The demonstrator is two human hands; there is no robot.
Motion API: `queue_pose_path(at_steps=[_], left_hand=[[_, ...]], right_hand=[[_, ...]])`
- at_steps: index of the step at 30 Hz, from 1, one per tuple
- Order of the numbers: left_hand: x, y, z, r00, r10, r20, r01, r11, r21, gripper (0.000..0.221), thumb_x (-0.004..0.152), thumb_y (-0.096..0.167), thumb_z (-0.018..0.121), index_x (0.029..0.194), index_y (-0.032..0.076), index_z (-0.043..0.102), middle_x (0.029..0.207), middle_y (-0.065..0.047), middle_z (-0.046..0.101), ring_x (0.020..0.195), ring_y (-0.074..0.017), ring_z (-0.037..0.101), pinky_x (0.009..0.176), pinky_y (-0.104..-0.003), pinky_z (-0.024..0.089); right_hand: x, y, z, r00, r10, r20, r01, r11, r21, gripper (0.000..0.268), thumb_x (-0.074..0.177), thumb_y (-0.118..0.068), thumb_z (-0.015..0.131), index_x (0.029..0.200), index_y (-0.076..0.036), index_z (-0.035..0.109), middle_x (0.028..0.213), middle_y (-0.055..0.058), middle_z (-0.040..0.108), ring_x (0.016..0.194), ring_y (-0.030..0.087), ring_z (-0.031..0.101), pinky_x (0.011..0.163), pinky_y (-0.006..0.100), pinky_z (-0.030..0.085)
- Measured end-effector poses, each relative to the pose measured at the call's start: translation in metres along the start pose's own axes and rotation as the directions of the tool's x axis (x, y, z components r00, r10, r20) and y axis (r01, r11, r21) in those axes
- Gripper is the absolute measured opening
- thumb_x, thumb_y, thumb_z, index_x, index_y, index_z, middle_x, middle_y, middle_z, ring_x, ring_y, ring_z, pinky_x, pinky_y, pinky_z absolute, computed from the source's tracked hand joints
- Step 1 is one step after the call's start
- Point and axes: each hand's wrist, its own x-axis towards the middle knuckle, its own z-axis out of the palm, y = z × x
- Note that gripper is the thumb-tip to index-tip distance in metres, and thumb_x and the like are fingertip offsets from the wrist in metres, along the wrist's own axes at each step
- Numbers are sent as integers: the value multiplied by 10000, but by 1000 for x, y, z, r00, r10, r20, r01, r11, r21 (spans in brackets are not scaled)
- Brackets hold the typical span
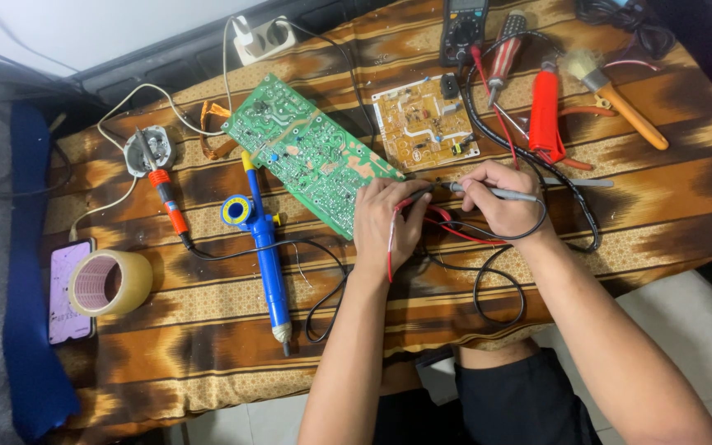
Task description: Repairing a circuit board by soldering and desoldering components using specialized tools
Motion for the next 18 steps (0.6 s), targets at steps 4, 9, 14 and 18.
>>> queue_pose_path(at_steps=[4, 9, 14, 18], left_hand=[[0, -1, 0, 1000, 2, -1, -2, 1000, -9, 172, 862, 246, 792, 1029, 214, 773, 855, -16, 766, 897, -219, 680, 882, -336, 478], [0, 0, 0, 1000, 3, -4, -3, 1000, -6, 175, 858, 246, 794, 1029, 212, 773, 859, -17, 769, 896, -222, 683, 875, -339, 483], [0, -2, 1, 1000, 1, -5, -1, 1000, -7, 175, 858, 245, 793, 1029, 213, 772, 853, -15, 766, 897, -219, 680, 881, -335, 476], [0, -2, 1, 1000, -5, -9, 5, 1000, -10, 175, 858, 242, 796, 1028, 211, 773, 851, -12, 767, 892, -216, 680, 888, -334, 476]], right_hand=[[0, -6, 0, 1000, 17, -4, -17, 1000, -1, 129, 909, -89, 672, 835, -119, 774, 621, 30, 701, 701, 197, 708, 792, 312, 532], [0, -4, 0, 1000, 23, -1, -23, 1000, -11, 135, 907, -95, 673, 823, -130, 773, 617, 20, 700, 700, 184, 706, 786, 305, 530], [0, -10, -2, 1000, 15, 4, -15, 1000, 9, 154, 903, -79, 661, 798, -119, 767, 621, 34, 702, 703, 194, 704, 805, 313, 532], [0, -5, 0, 1000, 7, -4, -7, 1000, 9, 159, 898, -77, 666, 784, -123, 767, 615, 32, 699, 697, 191, 704, 803, 312, 533]])
